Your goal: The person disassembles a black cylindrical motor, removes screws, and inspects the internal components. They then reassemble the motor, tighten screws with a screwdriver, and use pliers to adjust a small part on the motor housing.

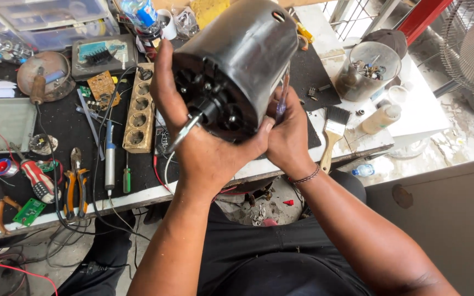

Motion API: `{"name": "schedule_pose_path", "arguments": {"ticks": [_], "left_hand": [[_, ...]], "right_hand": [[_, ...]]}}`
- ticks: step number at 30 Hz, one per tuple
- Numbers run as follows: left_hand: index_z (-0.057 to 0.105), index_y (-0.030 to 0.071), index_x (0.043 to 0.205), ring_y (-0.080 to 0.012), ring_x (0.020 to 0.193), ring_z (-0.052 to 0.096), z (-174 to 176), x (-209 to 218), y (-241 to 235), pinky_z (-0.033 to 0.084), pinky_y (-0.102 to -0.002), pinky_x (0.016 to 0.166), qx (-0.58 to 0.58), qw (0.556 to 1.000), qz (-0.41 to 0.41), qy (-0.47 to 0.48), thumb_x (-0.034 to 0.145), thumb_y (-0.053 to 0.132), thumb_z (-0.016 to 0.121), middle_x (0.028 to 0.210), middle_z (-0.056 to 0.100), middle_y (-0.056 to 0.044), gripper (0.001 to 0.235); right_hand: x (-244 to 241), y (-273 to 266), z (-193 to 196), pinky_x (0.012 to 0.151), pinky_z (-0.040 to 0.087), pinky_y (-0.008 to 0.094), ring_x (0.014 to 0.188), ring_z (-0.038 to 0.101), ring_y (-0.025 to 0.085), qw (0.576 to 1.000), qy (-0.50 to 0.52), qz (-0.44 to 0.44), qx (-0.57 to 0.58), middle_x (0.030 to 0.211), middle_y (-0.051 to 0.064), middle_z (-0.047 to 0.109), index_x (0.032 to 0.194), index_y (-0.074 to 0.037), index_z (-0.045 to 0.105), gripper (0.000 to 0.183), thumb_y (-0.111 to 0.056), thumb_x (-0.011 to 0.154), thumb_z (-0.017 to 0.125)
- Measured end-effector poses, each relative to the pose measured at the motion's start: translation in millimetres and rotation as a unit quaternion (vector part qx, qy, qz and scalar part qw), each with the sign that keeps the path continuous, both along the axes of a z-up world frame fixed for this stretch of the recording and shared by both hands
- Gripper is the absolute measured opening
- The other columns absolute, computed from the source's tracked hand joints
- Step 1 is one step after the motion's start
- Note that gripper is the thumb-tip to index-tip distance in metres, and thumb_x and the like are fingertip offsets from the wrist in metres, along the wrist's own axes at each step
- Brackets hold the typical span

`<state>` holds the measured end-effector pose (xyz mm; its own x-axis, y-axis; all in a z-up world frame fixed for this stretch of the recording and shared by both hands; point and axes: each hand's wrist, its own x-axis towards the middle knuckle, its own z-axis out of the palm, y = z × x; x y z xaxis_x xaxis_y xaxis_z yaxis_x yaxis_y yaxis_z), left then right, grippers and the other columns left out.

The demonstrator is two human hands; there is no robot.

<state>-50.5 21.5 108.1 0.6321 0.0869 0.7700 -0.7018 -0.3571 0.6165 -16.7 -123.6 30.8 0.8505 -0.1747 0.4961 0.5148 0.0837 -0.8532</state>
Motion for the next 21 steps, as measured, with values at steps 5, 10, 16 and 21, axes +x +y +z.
{"name": "schedule_pose_path", "arguments": {"ticks": [5,10,16,21], "left_hand": [[0.019,0.011,0.165,-0.0265,0.166,0.034,-8.9,15.8,10.9,0.033,-0.044,0.149,0.016,0.999,-0.02,-0.046,0.078,0.044,0.098,0.17,0.029,-0.009,0.123],[0.022,0.013,0.161,-0.0323,0.154,0.038,-21.8,43.4,21.2,0.041,-0.049,0.137,0.092,0.989,-0.031,-0.114,0.077,0.044,0.1,0.157,0.034,-0.014,0.119],[0.018,0.033,0.167,-0.0404,0.143,0.048,-48.6,72.6,17.6,0.053,-0.055,0.123,0.187,0.946,-0.191,-0.184,0.074,0.033,0.111,0.156,0.029,-0.019,0.132],[0.017,0.033,0.163,-0.0442,0.137,0.05,-77.5,92.4,14.9,0.058,-0.061,0.118,0.329,0.881,-0.141,-0.311,0.1,0.008,0.098,0.151,0.029,-0.018,0.106]], "right_hand": [[-3.3,-35.5,5.1,0.094,0.063,0.028,0.098,0.072,0.015,0.997,-0.005,0.063,-0.043,0.108,0.008,0.072,0.111,-0.005,0.062,0.035,-0.006,0.084,0.085],[-4.8,-73.2,32.1,0.034,0.021,0.018,0.091,0.079,0.023,0.973,0.184,0.007,0.138,0.117,0.017,0.077,0.105,-0.008,0.064,0.028,-0.024,0.084,0.056],[-0.2,-99.6,25.7,0.027,0.021,0.017,0.057,0.068,0.012,0.942,0.256,0.13,0.175,0.069,-0.006,0.054,0.087,-0.018,0.064,0.054,-0.071,0.084,0.056],[-3.5,-107.0,-15.7,0.031,0.024,0.019,0.041,0.04,0.011,0.923,0.229,0.185,0.25,0.073,0.001,0.062,0.101,-0.01,0.065,0.043,-0.052,0.1,0.056]]}}
